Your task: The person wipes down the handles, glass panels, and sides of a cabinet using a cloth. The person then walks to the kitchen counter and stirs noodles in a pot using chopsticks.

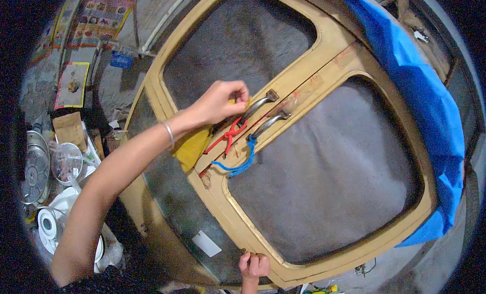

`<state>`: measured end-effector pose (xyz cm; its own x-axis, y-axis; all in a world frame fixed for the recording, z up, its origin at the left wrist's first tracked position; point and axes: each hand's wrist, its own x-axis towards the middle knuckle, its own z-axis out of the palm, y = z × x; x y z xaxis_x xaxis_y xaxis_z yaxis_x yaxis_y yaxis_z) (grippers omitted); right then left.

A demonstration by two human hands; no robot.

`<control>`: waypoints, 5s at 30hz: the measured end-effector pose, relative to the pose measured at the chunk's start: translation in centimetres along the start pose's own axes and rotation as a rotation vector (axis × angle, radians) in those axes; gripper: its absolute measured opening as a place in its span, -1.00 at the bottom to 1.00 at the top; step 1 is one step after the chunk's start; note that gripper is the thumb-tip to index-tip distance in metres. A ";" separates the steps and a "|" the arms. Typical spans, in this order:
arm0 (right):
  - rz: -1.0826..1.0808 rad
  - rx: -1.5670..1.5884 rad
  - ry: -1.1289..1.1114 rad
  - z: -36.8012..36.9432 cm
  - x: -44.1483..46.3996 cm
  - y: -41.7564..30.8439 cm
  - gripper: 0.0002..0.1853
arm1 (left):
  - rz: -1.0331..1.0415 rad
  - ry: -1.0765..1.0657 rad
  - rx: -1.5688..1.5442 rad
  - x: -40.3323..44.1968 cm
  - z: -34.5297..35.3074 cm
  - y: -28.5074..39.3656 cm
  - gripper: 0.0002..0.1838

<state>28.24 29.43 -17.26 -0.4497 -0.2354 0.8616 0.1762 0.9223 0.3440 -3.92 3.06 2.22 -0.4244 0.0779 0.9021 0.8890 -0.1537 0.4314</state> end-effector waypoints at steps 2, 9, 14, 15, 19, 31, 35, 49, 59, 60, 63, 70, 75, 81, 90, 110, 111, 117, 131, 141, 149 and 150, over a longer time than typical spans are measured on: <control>-0.006 -0.096 -0.046 0.5 -1.3 0.4 -0.81 | 0.124 0.038 0.070 1.9 0.1 0.5 -0.86; 0.013 -0.067 -0.041 2.3 -4.7 2.4 -0.84 | -0.099 -0.086 -0.062 -2.1 -0.3 -0.5 -0.82; 0.037 -0.129 -0.078 0.4 -1.4 0.5 -0.77 | -0.043 -0.013 -0.071 -1.1 0.0 0.3 -0.83; 0.055 -0.063 -0.062 0.3 -1.3 0.3 -0.77 | 0.029 0.010 -0.011 0.0 0.0 0.5 -0.83; -0.024 -0.067 -0.017 0.1 0.0 -0.1 -0.78 | 0.084 -0.015 0.020 3.3 -0.1 0.9 -0.82; 0.037 -0.005 -0.016 0.5 -0.9 0.2 -0.80 | 0.023 -0.004 0.006 1.3 -0.2 0.6 -0.83; 0.036 0.039 0.044 0.2 0.7 -1.0 -0.83 | 0.060 0.034 -0.012 3.6 0.3 1.4 -0.84; 0.014 0.078 0.070 -0.1 1.3 -1.1 -0.80 | -0.131 0.261 -0.105 -4.7 -0.5 1.4 -0.90; 0.021 0.102 0.133 0.2 0.9 -1.2 -0.82 | 0.050 -0.137 -0.079 -2.3 0.1 -0.5 -0.81; 0.019 0.086 0.125 0.2 0.8 -1.2 -0.82 | 0.048 -0.137 -0.076 -2.3 0.0 -0.6 -0.81; 0.011 0.075 0.133 0.3 0.7 -1.0 -0.81 | 0.087 -0.191 -0.049 -2.3 -0.3 -1.0 -0.81; -0.002 0.070 0.125 0.3 0.8 -1.0 -0.80 | -0.155 -0.287 -0.212 -4.2 -0.8 -0.8 -0.59; -0.007 0.069 0.133 0.1 0.9 -1.0 -0.81 | -0.010 -0.195 -0.065 -3.8 -0.5 -0.5 -0.67; -0.028 0.059 0.155 0.7 0.5 -0.8 -0.80 | 0.111 -0.061 -0.038 1.2 0.4 0.2 -0.75; -0.021 0.025 0.115 0.5 0.5 -0.9 -0.79 | 0.041 -0.185 -0.143 -2.9 -0.5 -1.3 -0.69; -0.049 0.007 0.130 0.6 0.3 -0.8 -0.81 | -0.013 0.033 -0.138 -3.4 -0.2 0.4 -0.80; -0.046 0.001 0.130 0.6 0.3 -0.8 -0.81 | 0.045 0.149 -0.020 -3.4 -0.6 1.0 -0.77; -0.026 0.017 0.134 0.7 0.2 -1.0 -0.82 | 0.282 0.396 0.151 -3.2 1.6 5.5 -0.80; -0.034 0.035 0.135 0.6 0.2 -0.9 -0.81 | 0.289 0.166 0.681 -6.0 3.1 4.6 -0.74; -0.079 0.032 0.138 0.7 0.0 -0.6 -0.81 | 0.325 0.456 0.299 -3.0 4.1 5.5 -0.78; -0.062 0.005 0.123 0.6 0.0 -0.8 -0.82 | 0.223 0.111 0.519 -6.1 2.7 4.4 -0.76; -0.053 0.001 0.122 0.7 0.0 -0.9 -0.81 | 0.222 0.107 0.521 -7.1 2.4 4.2 -0.76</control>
<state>27.50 28.81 -17.79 -0.3485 -0.3191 0.8813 0.1539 0.9080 0.3896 3.21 4.26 -2.36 -0.2088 -0.0052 0.9779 0.9149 0.3523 0.1973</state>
